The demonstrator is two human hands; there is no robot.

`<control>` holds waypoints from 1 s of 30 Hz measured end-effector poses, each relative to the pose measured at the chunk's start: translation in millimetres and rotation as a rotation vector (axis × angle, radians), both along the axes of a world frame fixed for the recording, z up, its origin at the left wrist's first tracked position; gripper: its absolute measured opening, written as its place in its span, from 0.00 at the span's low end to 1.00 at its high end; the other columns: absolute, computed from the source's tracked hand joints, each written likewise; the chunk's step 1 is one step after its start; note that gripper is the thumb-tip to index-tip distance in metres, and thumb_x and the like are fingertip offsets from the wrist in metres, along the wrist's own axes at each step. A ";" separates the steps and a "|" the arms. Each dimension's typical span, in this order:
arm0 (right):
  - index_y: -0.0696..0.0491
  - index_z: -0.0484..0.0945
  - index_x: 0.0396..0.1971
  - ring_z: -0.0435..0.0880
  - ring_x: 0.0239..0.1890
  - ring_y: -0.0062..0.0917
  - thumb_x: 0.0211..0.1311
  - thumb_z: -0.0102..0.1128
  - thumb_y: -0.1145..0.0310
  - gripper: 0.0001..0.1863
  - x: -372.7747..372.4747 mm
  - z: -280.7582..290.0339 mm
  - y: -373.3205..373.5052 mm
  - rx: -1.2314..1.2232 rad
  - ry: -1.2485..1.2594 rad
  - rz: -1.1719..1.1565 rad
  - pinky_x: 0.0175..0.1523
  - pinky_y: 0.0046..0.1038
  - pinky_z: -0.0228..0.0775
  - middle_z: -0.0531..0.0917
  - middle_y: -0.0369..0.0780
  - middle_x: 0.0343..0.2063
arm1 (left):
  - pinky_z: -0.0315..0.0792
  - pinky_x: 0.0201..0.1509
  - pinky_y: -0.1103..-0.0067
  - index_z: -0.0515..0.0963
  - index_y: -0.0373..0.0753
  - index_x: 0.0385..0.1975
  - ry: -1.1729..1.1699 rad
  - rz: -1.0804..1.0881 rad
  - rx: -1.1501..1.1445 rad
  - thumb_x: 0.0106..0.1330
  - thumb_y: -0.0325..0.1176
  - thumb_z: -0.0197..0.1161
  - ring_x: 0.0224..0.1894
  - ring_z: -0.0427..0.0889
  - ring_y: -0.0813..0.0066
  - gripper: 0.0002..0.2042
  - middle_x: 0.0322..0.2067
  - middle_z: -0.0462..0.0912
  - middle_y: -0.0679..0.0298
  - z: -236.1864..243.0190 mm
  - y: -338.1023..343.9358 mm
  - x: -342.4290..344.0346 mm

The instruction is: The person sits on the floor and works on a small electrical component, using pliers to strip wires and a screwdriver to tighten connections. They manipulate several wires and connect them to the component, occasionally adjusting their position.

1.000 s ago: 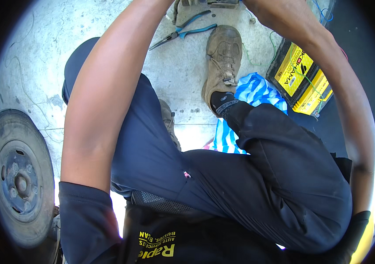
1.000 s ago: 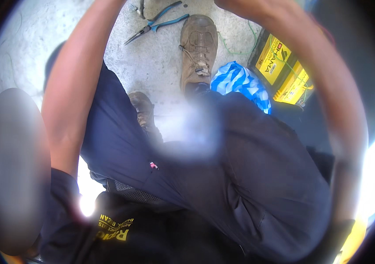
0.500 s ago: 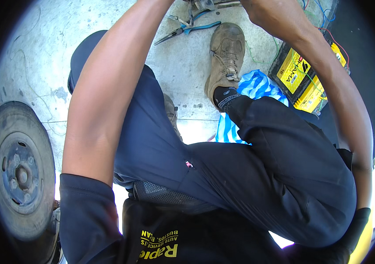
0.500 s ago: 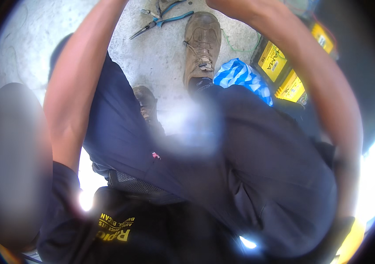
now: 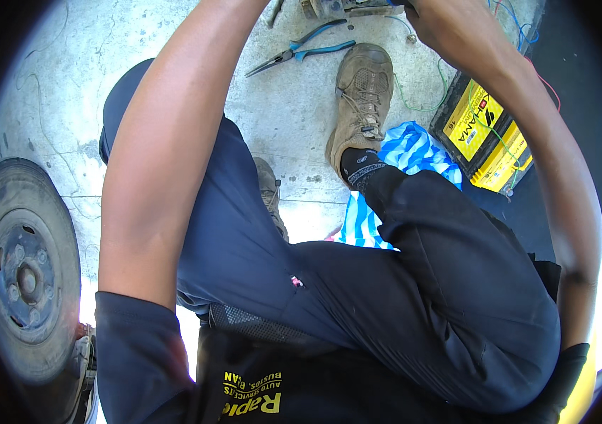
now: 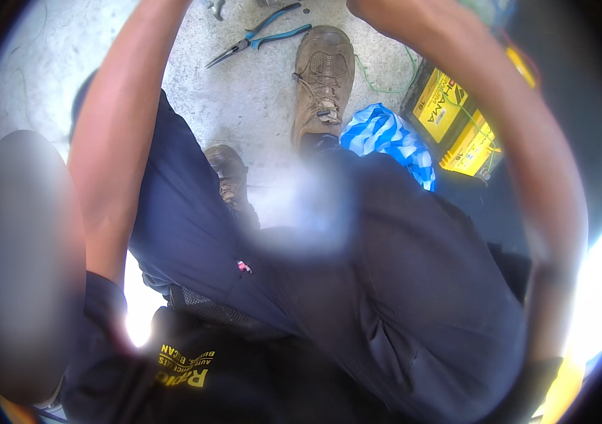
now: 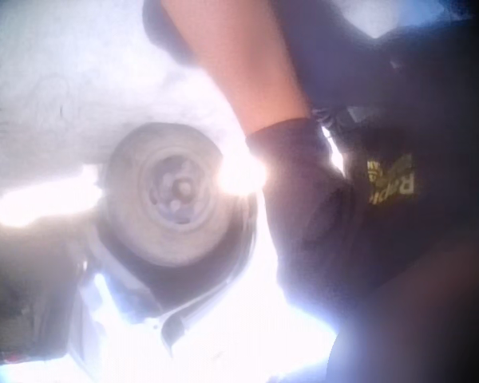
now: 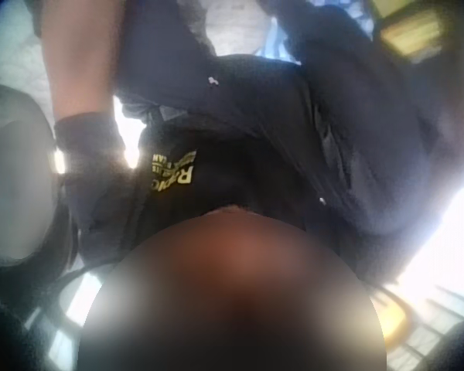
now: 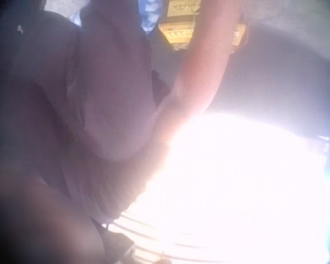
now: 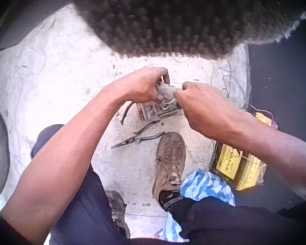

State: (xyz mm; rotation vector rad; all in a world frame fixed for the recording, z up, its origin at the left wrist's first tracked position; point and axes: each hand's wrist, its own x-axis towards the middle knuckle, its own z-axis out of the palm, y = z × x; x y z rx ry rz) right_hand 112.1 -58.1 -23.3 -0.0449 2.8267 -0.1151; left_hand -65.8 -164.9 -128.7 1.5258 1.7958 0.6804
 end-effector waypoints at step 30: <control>0.58 0.86 0.41 0.91 0.39 0.37 0.65 0.66 0.70 0.09 13.2 56.0 9.2 -0.034 -0.176 -0.269 0.47 0.36 0.83 0.90 0.50 0.36 | 0.80 0.51 0.63 0.79 0.35 0.57 -0.081 0.019 -0.270 0.56 0.38 0.80 0.48 0.87 0.53 0.29 0.44 0.88 0.47 21.6 -15.6 -8.3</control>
